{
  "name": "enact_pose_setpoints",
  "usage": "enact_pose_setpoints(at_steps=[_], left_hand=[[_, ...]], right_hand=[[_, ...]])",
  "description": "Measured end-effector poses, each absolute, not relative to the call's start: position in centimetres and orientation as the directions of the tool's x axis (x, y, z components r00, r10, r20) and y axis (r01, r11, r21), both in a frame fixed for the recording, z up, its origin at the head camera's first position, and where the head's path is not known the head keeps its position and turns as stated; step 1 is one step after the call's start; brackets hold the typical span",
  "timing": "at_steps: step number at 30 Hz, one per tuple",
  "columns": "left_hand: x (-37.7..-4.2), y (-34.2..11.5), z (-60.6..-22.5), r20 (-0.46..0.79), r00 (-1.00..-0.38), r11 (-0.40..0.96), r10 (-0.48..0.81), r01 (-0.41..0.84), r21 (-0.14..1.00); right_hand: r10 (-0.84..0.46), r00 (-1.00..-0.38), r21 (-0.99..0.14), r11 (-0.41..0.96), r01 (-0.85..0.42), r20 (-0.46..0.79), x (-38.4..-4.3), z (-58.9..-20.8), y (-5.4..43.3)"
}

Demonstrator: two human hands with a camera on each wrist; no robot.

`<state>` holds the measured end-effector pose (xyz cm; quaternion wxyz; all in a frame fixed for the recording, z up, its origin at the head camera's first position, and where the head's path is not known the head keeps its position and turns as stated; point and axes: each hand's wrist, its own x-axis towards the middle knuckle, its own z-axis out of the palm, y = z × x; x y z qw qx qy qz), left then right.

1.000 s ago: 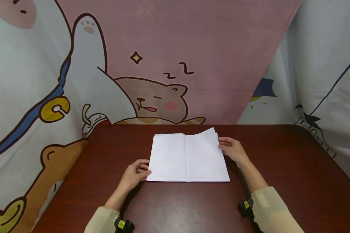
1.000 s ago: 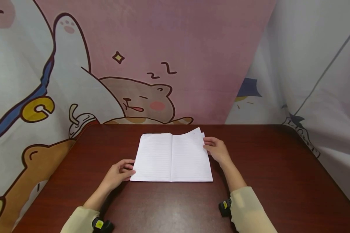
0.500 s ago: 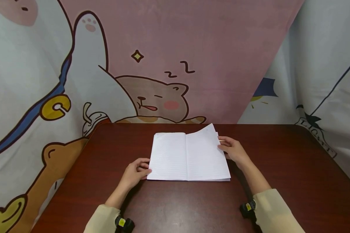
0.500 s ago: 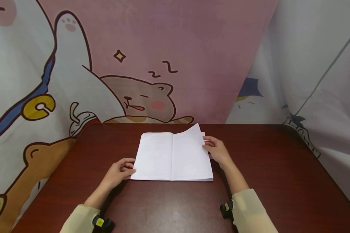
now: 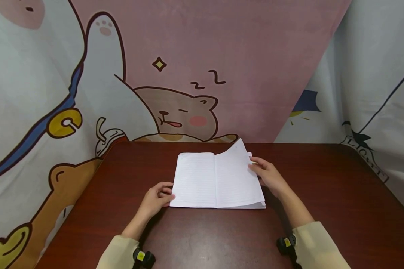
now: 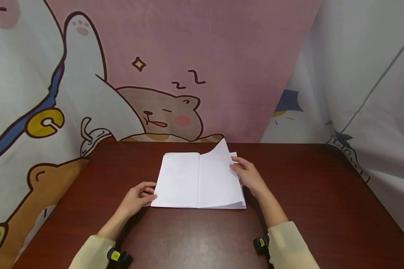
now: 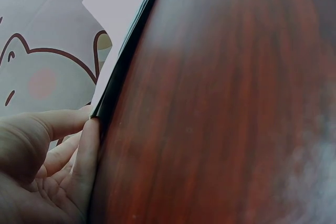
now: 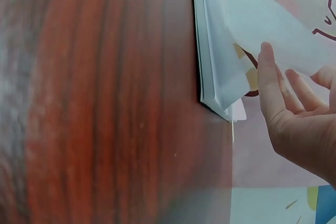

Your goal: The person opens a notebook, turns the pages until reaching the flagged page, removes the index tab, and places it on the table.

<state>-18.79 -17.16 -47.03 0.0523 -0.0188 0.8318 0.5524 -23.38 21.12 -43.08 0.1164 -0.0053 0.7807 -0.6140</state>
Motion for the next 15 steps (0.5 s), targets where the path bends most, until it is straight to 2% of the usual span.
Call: enact_pose_setpoints(at_steps=[11, 15], left_hand=[[-18.88, -17.18, -47.10, -0.105, -0.994, 0.400, 0.031, -0.084, 0.912], [-18.84, -17.17, -47.06, -0.098, -0.995, 0.401, 0.036, -0.075, 0.913]], right_hand=[[-0.185, -0.969, -0.960, 0.256, 0.114, -0.164, -22.94, -42.38, 20.42], [-0.200, -0.967, -0.969, 0.222, 0.113, -0.159, -22.90, -42.32, 20.12]])
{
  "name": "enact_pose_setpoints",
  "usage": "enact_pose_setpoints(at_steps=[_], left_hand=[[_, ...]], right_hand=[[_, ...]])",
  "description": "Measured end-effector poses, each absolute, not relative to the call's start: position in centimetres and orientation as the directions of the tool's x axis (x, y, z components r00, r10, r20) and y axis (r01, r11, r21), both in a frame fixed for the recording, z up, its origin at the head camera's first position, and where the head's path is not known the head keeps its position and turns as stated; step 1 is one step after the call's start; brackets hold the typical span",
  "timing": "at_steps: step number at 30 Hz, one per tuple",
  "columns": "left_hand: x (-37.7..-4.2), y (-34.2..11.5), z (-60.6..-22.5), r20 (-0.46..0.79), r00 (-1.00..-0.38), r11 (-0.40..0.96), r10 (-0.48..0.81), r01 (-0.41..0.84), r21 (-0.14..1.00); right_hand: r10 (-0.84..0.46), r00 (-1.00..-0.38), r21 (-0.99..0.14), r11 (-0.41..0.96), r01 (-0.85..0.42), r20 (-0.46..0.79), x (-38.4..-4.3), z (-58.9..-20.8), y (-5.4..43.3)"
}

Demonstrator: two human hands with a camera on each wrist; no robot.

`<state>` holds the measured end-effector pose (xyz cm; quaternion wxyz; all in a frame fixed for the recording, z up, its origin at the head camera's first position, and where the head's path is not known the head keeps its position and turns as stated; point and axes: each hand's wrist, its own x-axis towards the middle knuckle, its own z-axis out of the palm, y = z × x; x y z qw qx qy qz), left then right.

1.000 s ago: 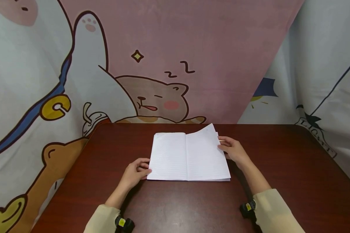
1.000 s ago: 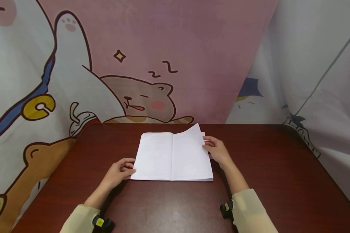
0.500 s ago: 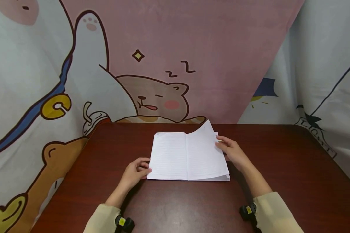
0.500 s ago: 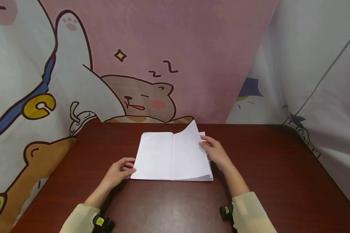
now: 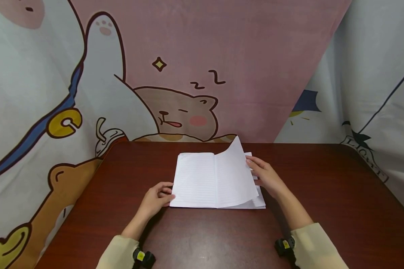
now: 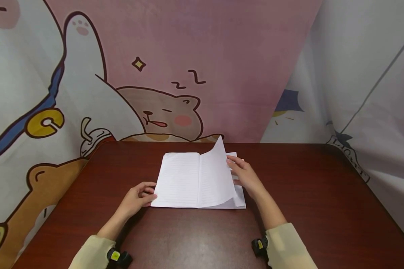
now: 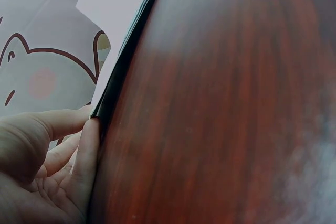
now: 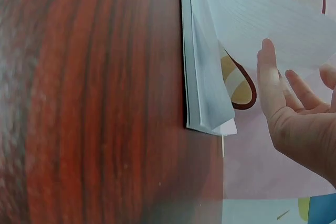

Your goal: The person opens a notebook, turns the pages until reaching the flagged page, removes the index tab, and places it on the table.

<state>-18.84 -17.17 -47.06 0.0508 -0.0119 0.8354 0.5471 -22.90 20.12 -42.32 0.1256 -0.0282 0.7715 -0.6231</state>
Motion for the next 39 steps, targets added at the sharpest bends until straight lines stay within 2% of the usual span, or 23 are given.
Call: enact_pose_setpoints(at_steps=[12, 28, 39], left_hand=[[-18.9, -17.3, -47.2, -0.115, -0.993, 0.389, 0.026, -0.096, 0.916], [-18.9, -17.4, -47.2, -0.108, -0.993, 0.403, 0.046, -0.081, 0.912], [-18.8, -17.3, -47.0, -0.115, -0.993, 0.375, 0.040, -0.091, 0.923]], right_hand=[[-0.208, -0.968, -0.969, 0.228, 0.091, -0.139, -22.8, -42.2, 19.1], [-0.325, -0.945, -0.990, 0.139, -0.007, -0.039, -22.5, -42.8, 17.8], [-0.340, -0.939, -0.988, 0.155, -0.007, -0.047, -22.7, -43.3, 17.1]])
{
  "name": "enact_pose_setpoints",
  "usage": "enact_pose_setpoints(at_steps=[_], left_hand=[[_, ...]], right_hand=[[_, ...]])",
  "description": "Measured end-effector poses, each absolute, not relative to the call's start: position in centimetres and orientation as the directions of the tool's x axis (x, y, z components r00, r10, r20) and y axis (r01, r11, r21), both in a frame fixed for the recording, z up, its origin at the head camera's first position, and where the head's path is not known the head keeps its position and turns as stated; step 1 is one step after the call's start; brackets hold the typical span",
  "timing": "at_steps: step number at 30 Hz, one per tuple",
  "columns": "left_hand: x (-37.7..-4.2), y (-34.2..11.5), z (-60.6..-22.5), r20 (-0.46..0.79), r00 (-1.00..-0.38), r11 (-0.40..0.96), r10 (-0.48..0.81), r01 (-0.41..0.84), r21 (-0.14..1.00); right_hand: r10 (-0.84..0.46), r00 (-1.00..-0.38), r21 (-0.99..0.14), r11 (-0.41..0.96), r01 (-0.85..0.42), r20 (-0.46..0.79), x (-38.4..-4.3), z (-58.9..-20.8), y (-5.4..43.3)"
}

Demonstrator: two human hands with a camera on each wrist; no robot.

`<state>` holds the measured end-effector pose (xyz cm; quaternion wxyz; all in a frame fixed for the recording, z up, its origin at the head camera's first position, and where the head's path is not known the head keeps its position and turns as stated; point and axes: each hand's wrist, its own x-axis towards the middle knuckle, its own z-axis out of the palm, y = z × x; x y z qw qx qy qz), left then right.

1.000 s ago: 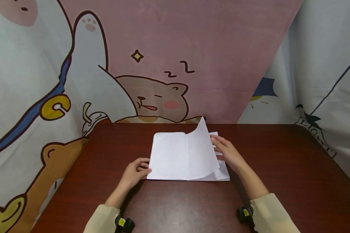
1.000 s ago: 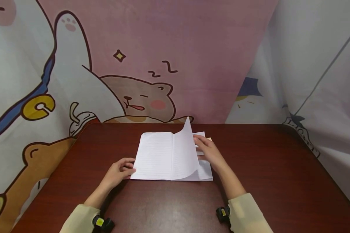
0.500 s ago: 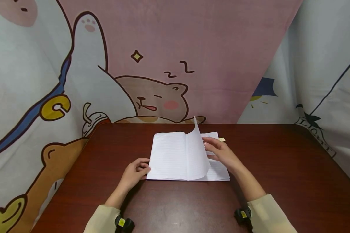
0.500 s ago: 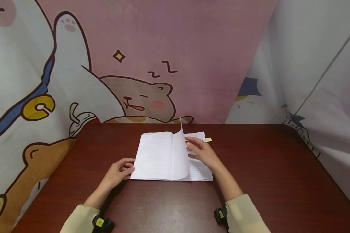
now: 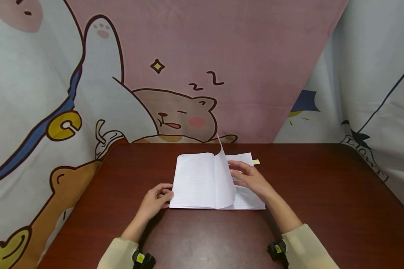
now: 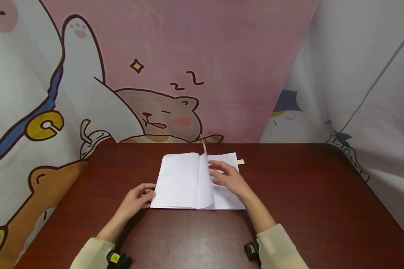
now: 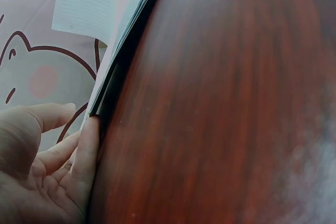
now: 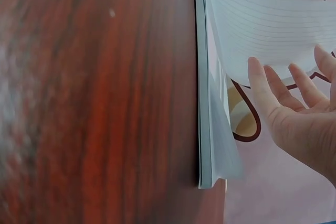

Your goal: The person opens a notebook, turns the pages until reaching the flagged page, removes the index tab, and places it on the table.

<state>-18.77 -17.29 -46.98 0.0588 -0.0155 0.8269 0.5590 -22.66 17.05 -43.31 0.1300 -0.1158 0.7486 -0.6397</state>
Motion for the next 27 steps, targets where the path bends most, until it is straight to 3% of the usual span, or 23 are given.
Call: enact_pose_setpoints(at_steps=[27], left_hand=[[-19.1, -17.2, -47.6, -0.116, -0.993, 0.318, 0.017, -0.104, 0.942]], right_hand=[[-0.410, -0.911, -0.994, 0.106, -0.010, -0.035, -22.8, -44.4, 15.5]])
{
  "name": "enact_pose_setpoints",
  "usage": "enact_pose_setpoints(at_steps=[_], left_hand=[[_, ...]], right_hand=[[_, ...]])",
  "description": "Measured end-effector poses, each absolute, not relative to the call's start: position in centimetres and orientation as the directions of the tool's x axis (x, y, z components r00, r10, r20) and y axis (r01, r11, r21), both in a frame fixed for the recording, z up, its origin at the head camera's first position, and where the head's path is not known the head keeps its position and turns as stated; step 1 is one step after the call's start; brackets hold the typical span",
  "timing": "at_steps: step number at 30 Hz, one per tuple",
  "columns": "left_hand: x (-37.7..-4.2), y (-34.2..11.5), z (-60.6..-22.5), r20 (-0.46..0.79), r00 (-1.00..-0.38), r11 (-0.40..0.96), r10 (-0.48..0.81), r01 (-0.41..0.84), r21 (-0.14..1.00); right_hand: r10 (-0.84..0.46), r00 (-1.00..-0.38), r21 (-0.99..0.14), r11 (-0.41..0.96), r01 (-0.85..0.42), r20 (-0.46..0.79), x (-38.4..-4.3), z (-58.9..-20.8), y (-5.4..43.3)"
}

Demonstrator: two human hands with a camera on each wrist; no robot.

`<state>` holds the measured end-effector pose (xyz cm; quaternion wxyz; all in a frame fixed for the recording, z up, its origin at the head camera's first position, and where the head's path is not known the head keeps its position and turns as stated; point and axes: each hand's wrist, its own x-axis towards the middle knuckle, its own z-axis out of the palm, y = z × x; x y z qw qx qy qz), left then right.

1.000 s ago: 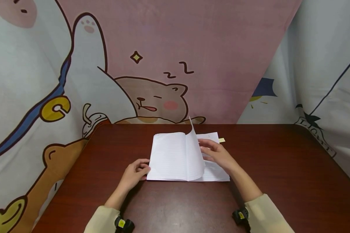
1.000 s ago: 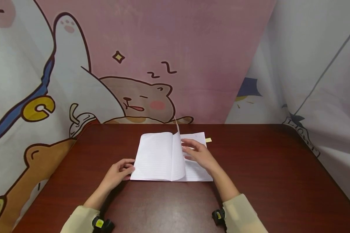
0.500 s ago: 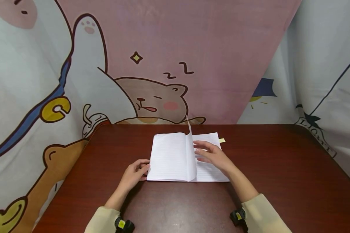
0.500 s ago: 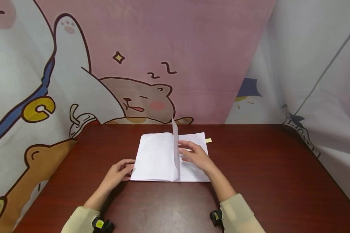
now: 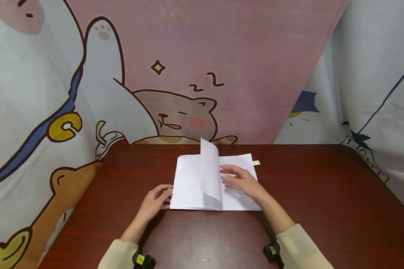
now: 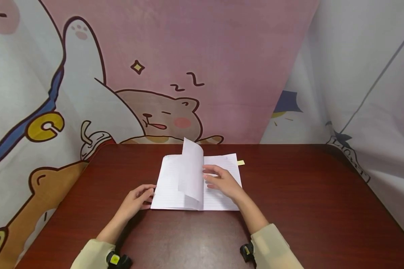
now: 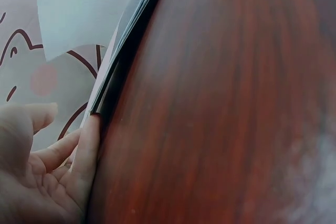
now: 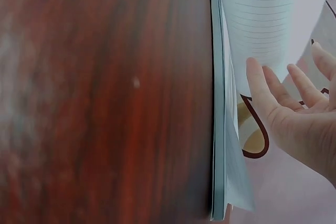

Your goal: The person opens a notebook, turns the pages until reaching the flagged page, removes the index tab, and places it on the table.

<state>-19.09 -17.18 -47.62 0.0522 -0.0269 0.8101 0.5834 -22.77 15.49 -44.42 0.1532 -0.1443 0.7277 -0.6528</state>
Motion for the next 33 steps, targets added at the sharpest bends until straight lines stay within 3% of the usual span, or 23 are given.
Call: enact_pose_setpoints(at_steps=[13, 33], left_hand=[[-19.0, -17.1, -47.3, -0.129, -0.991, 0.278, 0.025, -0.118, 0.953], [-19.1, -17.4, -47.6, -0.123, -0.991, 0.344, 0.044, -0.101, 0.933]], right_hand=[[-0.463, -0.883, -0.987, 0.160, 0.010, -0.083, -22.7, -44.4, 14.8], [-0.542, -0.831, -0.975, 0.220, 0.003, -0.125, -22.5, -44.4, 13.8]])
